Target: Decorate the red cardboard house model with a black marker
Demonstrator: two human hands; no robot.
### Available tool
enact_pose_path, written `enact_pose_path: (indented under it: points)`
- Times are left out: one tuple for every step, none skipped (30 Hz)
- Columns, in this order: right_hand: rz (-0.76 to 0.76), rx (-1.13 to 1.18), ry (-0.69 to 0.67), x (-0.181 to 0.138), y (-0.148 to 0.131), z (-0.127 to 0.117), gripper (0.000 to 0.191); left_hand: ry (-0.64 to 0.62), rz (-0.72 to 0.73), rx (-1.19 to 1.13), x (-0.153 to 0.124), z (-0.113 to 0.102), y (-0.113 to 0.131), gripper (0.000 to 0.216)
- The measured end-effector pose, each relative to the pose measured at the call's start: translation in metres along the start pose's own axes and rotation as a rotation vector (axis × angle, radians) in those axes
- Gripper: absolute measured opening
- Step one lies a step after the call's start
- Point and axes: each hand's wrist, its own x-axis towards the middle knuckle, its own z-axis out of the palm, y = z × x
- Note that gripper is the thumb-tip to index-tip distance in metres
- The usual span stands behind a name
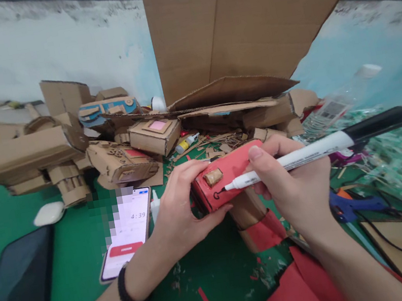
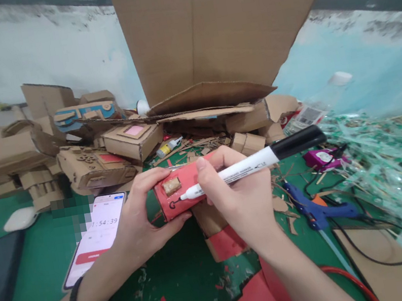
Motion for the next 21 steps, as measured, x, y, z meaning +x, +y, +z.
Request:
enact_pose_path:
  points:
    - [-0.002, -0.003, 0.000, 0.0000, 0.0002, 0.0000, 0.040, 0.000, 0.001, 0.001, 0.0000, -0.0001, 0.0000, 0.069]
    - [-0.004, -0.004, 0.000, -0.0001, 0.0004, 0.0001, 0.040, -0.001, 0.000, 0.004, -0.0001, -0.0002, -0.0001, 0.069]
    - [-0.005, -0.003, 0.000, -0.0002, 0.0005, 0.0002, 0.041, -0.004, -0.002, 0.007, -0.0002, -0.0002, -0.0001, 0.069]
    - [-0.006, -0.001, 0.000, -0.0003, 0.0006, 0.0003, 0.041, -0.006, -0.002, 0.010, -0.0003, -0.0003, -0.0002, 0.069]
    - [-0.006, 0.001, 0.000, -0.0005, 0.0006, 0.0005, 0.041, -0.008, -0.003, 0.013, -0.0004, -0.0004, -0.0003, 0.069]
    - [-0.006, 0.002, 0.001, -0.0008, 0.0005, 0.0008, 0.041, -0.009, -0.004, 0.016, -0.0006, -0.0004, -0.0004, 0.069]
    - [-0.006, 0.003, 0.001, -0.0010, 0.0003, 0.0011, 0.041, -0.009, -0.004, 0.018, -0.0007, -0.0005, -0.0004, 0.069]
    - [-0.006, 0.003, 0.003, -0.0012, 0.0001, 0.0013, 0.041, -0.010, -0.004, 0.019, -0.0009, -0.0005, -0.0005, 0.070]
    - [-0.006, 0.003, 0.005, -0.0014, -0.0002, 0.0016, 0.041, -0.011, -0.005, 0.019, -0.0009, -0.0006, -0.0004, 0.070]
    - [-0.004, 0.005, 0.006, -0.0015, -0.0004, 0.0019, 0.041, -0.013, -0.007, 0.020, -0.0010, -0.0007, -0.0004, 0.070]
    - [-0.001, 0.008, 0.008, -0.0016, -0.0006, 0.0021, 0.041, -0.016, -0.008, 0.020, -0.0009, -0.0009, -0.0002, 0.069]
    - [0.003, 0.012, 0.009, -0.0016, -0.0008, 0.0024, 0.040, -0.018, -0.009, 0.020, -0.0008, -0.0010, -0.0001, 0.069]
    - [0.005, 0.017, 0.010, -0.0015, -0.0009, 0.0025, 0.040, -0.020, -0.009, 0.020, -0.0006, -0.0012, 0.0001, 0.069]
    - [0.006, 0.021, 0.012, -0.0014, -0.0009, 0.0026, 0.040, -0.020, -0.008, 0.019, -0.0005, -0.0013, 0.0002, 0.069]
    - [0.007, 0.025, 0.013, -0.0012, -0.0010, 0.0027, 0.040, -0.020, -0.007, 0.019, -0.0004, -0.0014, 0.0003, 0.069]
    - [0.008, 0.027, 0.014, -0.0011, -0.0010, 0.0028, 0.041, -0.019, -0.007, 0.019, -0.0004, -0.0015, 0.0004, 0.070]
    - [0.009, 0.030, 0.015, -0.0010, -0.0011, 0.0029, 0.041, -0.019, -0.007, 0.019, -0.0004, -0.0015, 0.0004, 0.070]
    - [0.012, 0.033, 0.016, -0.0011, -0.0013, 0.0030, 0.041, -0.020, -0.009, 0.019, -0.0006, -0.0016, 0.0004, 0.070]
    - [0.018, 0.037, 0.017, -0.0012, -0.0015, 0.0031, 0.040, -0.021, -0.010, 0.018, -0.0007, -0.0016, 0.0003, 0.071]
    - [0.023, 0.041, 0.017, -0.0015, -0.0018, 0.0033, 0.040, -0.021, -0.011, 0.017, -0.0009, -0.0016, 0.0001, 0.070]
    - [0.028, 0.044, 0.017, -0.0018, -0.0022, 0.0034, 0.040, -0.021, -0.011, 0.016, -0.0011, -0.0016, -0.0002, 0.070]
